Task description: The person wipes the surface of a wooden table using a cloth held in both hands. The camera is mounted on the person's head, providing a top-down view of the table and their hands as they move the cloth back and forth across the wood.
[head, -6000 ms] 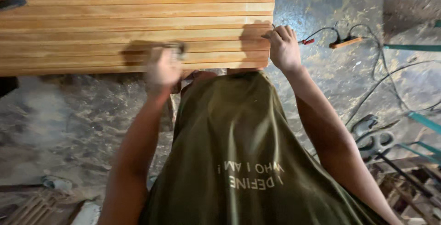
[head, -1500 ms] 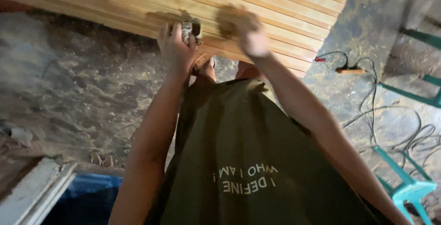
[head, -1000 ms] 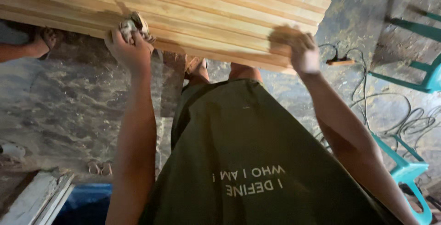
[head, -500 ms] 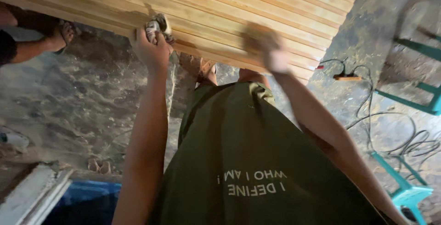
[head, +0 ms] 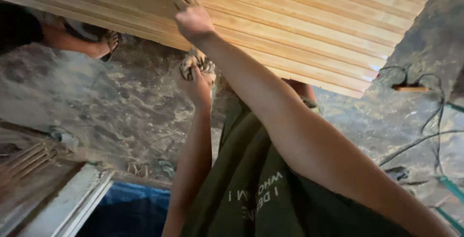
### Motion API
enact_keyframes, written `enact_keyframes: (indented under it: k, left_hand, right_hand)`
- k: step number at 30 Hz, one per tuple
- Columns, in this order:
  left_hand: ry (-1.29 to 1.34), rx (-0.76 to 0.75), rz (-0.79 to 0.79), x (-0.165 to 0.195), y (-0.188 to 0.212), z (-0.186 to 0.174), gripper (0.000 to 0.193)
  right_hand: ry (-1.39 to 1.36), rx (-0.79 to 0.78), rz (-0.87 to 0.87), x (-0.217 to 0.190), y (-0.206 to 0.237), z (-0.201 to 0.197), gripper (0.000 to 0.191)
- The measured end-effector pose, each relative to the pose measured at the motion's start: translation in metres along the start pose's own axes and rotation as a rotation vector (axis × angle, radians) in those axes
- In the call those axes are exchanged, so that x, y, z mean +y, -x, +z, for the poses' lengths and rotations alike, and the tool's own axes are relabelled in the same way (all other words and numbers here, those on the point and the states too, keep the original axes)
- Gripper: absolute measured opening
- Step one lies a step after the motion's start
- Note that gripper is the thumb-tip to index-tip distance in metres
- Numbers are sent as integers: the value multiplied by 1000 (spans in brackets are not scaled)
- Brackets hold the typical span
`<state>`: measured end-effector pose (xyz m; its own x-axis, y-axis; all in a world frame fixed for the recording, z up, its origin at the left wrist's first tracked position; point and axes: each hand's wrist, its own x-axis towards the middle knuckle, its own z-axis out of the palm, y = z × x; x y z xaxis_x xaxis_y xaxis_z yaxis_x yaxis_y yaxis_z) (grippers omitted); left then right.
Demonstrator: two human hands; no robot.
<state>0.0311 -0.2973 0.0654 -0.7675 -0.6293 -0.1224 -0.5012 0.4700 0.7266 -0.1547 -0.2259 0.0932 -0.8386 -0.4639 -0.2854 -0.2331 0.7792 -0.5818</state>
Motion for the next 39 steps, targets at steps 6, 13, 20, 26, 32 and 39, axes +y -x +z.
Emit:
enact_keyframes:
  k: [6,13,20,26,32,39]
  left_hand:
    - [3,-41,-86,-23,1,-13,50]
    - [-177,-80,515,9,-92,-7,42]
    - [-513,-110,739,49,-156,24,52]
    - [-571,-200,608,95,-96,74,49]
    - [-407,-353,635,148,83,154,38]
    - [161,-1061,1326,293,399,275,21]
  right_hand:
    - [-73,361,-141,156,152,4,35]
    - [394,443,389,299,469,-78,33]
    - [173,843,566,293,586,-24,21]
    - [94,787,910,259,633,59,8]
    - [-47,738,1115,271,679,79,22]
    - [-107,805,1157,324,726,59,27]
